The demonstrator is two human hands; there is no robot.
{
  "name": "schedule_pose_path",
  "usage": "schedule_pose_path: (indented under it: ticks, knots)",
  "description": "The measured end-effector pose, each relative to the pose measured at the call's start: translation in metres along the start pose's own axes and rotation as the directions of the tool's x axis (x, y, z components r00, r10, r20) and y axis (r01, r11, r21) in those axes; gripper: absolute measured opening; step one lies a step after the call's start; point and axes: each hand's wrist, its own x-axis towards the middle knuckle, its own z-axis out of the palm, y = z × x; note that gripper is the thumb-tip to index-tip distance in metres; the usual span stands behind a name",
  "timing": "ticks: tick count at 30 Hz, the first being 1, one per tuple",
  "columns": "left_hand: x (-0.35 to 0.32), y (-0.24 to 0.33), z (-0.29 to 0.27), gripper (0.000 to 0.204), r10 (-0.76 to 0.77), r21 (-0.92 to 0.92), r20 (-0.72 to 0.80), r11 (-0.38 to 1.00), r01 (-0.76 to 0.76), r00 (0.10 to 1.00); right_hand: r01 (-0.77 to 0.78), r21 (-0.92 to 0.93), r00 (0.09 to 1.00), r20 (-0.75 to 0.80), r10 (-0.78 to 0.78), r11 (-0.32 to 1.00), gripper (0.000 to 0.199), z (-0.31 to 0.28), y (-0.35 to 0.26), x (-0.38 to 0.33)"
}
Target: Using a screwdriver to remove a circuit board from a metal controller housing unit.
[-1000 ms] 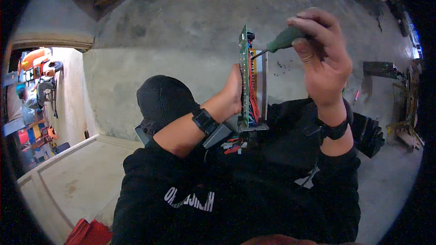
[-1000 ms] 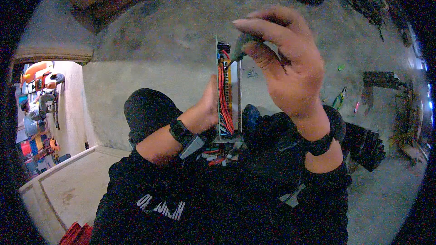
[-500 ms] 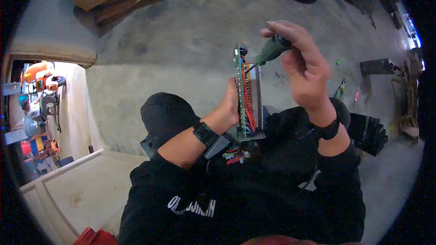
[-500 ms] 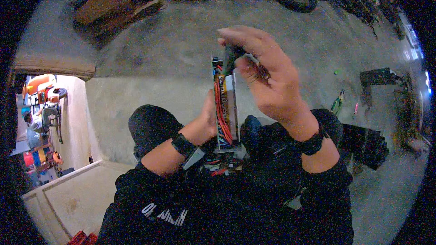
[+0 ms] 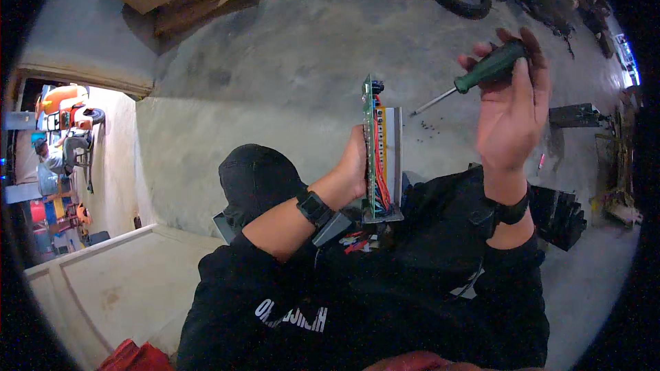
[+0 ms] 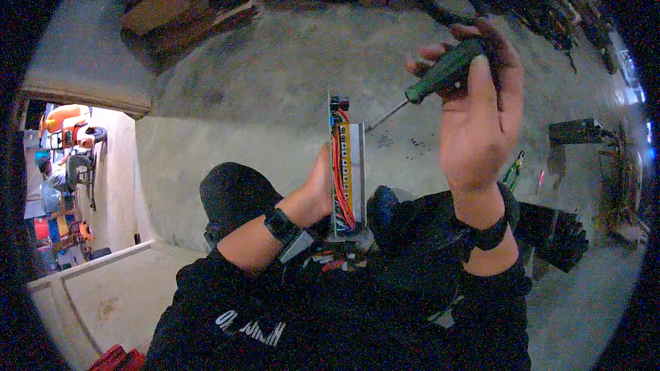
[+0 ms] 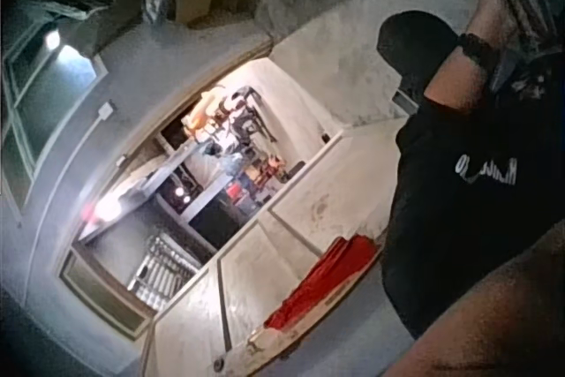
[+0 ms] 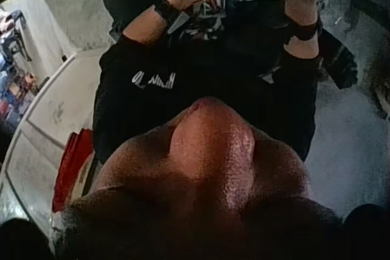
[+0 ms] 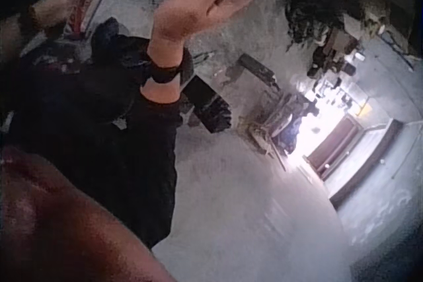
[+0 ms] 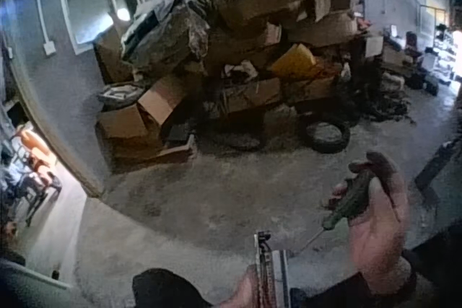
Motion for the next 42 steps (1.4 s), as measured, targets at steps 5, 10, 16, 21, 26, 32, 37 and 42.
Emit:
schedule_pose_path:
  ticks: [5, 10, 16, 21, 26, 32, 37, 42]
  knots:
    - [0.003, -0.001, -0.004, 0.052, 0.031, 0.011, 0.039, 0.999, -0.032, 0.999, -0.224, -0.553, 0.954, 0.044, 0.296, 0.803, 0.022, -0.004, 0.015, -0.013]
    - [0.006, -0.001, -0.001, 0.051, 0.074, 0.005, 0.03, 0.997, -0.074, 0.997, -0.217, -0.35, 0.973, -0.004, 0.231, 0.911, 0.021, -0.006, 0.028, -0.01]
    - [0.004, -0.002, -0.004, 0.052, 0.064, -0.02, 0.031, 0.998, -0.063, 0.998, -0.16, -0.654, 0.974, 0.014, 0.224, 0.739, 0.017, -0.013, 0.023, -0.001]
    - [0.013, -0.005, -0.009, 0.053, 0.084, -0.055, 0.068, 0.995, -0.08, 0.994, 0.282, -0.812, 0.783, 0.503, 0.367, 0.511, 0.018, -0.012, 0.031, -0.02]
    - [0.002, 0.001, -0.002, 0.051, 0.071, -0.016, 0.059, 0.997, -0.07, 0.996, 0.392, -0.834, 0.701, 0.544, 0.46, 0.389, 0.019, -0.014, 0.047, -0.034]
    - [0.006, -0.002, -0.002, 0.05, 0.092, -0.05, 0.07, 0.995, -0.089, 0.993, 0.429, -0.837, 0.698, 0.546, 0.463, 0.34, 0.02, -0.016, 0.052, -0.037]
    - [0.012, -0.006, -0.008, 0.049, 0.099, -0.04, 0.106, 0.995, -0.095, 0.989, 0.462, -0.811, 0.652, 0.585, 0.483, 0.359, 0.022, -0.012, 0.049, -0.036]
    - [0.014, -0.007, -0.011, 0.048, 0.084, -0.024, 0.084, 0.996, -0.082, 0.993, 0.512, -0.782, 0.61, 0.622, 0.491, 0.355, 0.014, -0.015, 0.046, -0.031]
